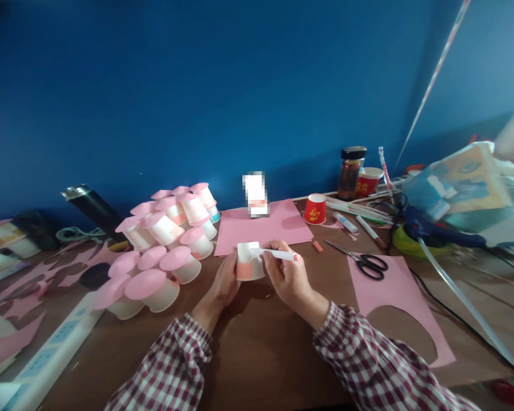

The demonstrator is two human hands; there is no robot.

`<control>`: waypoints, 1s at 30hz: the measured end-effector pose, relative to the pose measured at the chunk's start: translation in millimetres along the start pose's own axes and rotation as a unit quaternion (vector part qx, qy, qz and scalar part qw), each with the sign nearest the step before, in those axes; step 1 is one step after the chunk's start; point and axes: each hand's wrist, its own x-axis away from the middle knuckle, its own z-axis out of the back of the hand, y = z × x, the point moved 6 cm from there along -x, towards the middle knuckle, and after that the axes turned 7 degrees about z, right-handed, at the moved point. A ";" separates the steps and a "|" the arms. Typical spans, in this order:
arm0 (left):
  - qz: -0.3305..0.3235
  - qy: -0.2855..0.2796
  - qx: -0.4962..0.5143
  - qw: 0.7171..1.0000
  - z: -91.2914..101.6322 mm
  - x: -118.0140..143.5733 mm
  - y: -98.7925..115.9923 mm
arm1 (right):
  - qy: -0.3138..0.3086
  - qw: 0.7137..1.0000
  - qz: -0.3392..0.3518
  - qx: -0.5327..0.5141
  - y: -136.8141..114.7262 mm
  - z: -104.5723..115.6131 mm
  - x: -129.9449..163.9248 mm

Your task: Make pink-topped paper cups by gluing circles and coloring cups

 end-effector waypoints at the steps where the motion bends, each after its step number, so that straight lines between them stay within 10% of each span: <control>1: -0.001 0.000 -0.025 1.000 0.0 0.2 0.2 | 0.001 1.000 0.001 0.002 -0.2 0.1 0.0; 30: -0.011 0.022 -0.167 0.986 11.8 -3.2 -5.8 | 0.001 1.000 0.016 0.006 -1.0 -0.4 -0.1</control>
